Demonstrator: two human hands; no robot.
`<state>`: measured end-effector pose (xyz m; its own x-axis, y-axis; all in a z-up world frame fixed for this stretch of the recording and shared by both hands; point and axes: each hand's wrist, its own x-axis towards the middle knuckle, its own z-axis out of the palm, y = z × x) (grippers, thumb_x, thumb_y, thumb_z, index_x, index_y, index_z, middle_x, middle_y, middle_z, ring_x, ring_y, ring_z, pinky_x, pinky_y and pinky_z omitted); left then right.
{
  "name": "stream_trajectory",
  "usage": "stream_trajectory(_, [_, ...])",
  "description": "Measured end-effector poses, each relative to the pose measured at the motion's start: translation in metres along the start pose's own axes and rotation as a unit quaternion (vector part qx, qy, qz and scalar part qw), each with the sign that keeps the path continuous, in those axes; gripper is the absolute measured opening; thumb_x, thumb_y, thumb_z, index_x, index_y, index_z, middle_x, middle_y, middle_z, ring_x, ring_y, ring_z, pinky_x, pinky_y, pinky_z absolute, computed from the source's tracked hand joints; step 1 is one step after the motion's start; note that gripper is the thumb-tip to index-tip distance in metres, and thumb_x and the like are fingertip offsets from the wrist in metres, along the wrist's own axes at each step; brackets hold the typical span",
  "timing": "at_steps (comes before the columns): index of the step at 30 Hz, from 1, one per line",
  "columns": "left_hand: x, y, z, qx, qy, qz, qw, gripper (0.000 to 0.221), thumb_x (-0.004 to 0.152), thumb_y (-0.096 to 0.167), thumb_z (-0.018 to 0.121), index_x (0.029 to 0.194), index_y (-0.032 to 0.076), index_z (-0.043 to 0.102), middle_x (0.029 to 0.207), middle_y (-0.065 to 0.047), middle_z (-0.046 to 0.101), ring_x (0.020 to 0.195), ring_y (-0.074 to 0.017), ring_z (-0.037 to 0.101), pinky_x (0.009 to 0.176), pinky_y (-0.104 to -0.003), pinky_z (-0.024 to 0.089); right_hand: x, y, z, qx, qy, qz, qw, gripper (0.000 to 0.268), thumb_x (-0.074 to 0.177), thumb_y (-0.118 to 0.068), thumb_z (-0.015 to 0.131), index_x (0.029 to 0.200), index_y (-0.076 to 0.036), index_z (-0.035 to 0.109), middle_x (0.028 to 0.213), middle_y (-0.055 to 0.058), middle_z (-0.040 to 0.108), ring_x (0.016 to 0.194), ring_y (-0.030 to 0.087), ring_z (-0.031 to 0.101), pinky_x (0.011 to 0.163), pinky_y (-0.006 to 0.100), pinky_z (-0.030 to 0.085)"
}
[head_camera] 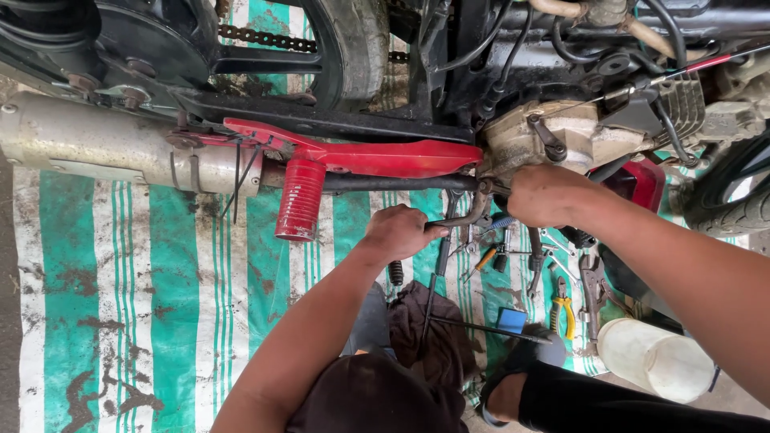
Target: Repairing the footrest assembly of a motorcycle using hand tools like wrenches and pliers.
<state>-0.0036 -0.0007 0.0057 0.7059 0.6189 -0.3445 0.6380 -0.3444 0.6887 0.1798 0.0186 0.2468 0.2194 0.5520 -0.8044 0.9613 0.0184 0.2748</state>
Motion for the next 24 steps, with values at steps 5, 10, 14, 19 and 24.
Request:
stream_trajectory(5, [0.004, -0.002, 0.003, 0.005, -0.007, -0.004, 1.0, 0.075, 0.105, 0.078, 0.044, 0.103, 0.015, 0.085, 0.098, -0.013, 0.083, 0.105, -0.0372, 0.081, 0.087, -0.051, 0.065, -0.01, 0.0, -0.004, 0.106, -0.019, 0.037, 0.993, 0.034, 0.095, -0.005, 0.045, 0.088, 0.012, 0.073, 0.093, 0.024, 0.078, 0.064, 0.034, 0.072, 0.061, 0.043, 0.062])
stream_trajectory(10, [0.005, -0.002, 0.001, 0.001, -0.002, -0.004, 1.0, 0.074, 0.105, 0.078, 0.045, 0.102, 0.016, 0.085, 0.098, -0.013, 0.083, 0.105, -0.0365, 0.081, 0.087, -0.05, 0.065, 0.001, 0.007, -0.004, 0.096, -0.021, -0.013, 0.995, 0.034, 0.092, -0.006, 0.05, 0.072, 0.013, 0.07, 0.079, 0.024, 0.075, 0.057, 0.036, 0.071, 0.057, 0.046, 0.061])
stream_trajectory(14, [0.0, 0.0, -0.003, -0.002, -0.007, 0.004, 1.0, 0.072, 0.107, 0.075, 0.046, 0.1, 0.014, 0.084, 0.093, -0.012, 0.082, 0.101, -0.0349, 0.081, 0.086, -0.049, 0.066, -0.004, -0.001, -0.015, 0.122, -0.041, 0.027, 0.991, 0.033, 0.093, -0.002, 0.046, 0.076, 0.015, 0.068, 0.087, 0.027, 0.075, 0.059, 0.036, 0.068, 0.053, 0.044, 0.062])
stream_trajectory(19, [-0.003, 0.001, -0.006, -0.002, -0.004, 0.009, 1.0, 0.072, 0.108, 0.074, 0.046, 0.1, 0.013, 0.084, 0.092, -0.012, 0.081, 0.099, -0.0353, 0.081, 0.085, -0.049, 0.066, 0.001, 0.004, -0.012, 0.113, -0.052, 0.017, 0.992, 0.034, 0.093, -0.002, 0.047, 0.07, 0.014, 0.065, 0.082, 0.026, 0.073, 0.057, 0.036, 0.068, 0.05, 0.043, 0.062])
stream_trajectory(24, [-0.002, 0.0, -0.006, -0.013, 0.005, 0.02, 1.0, 0.071, 0.109, 0.071, 0.049, 0.098, 0.011, 0.084, 0.085, -0.012, 0.08, 0.093, -0.0349, 0.081, 0.082, -0.049, 0.066, 0.063, 0.048, 0.036, 0.346, -0.048, 0.06, 0.935, 0.025, 0.097, -0.006, 0.07, 0.081, 0.01, 0.081, 0.065, 0.024, 0.067, 0.056, 0.037, 0.073, 0.05, 0.066, 0.063])
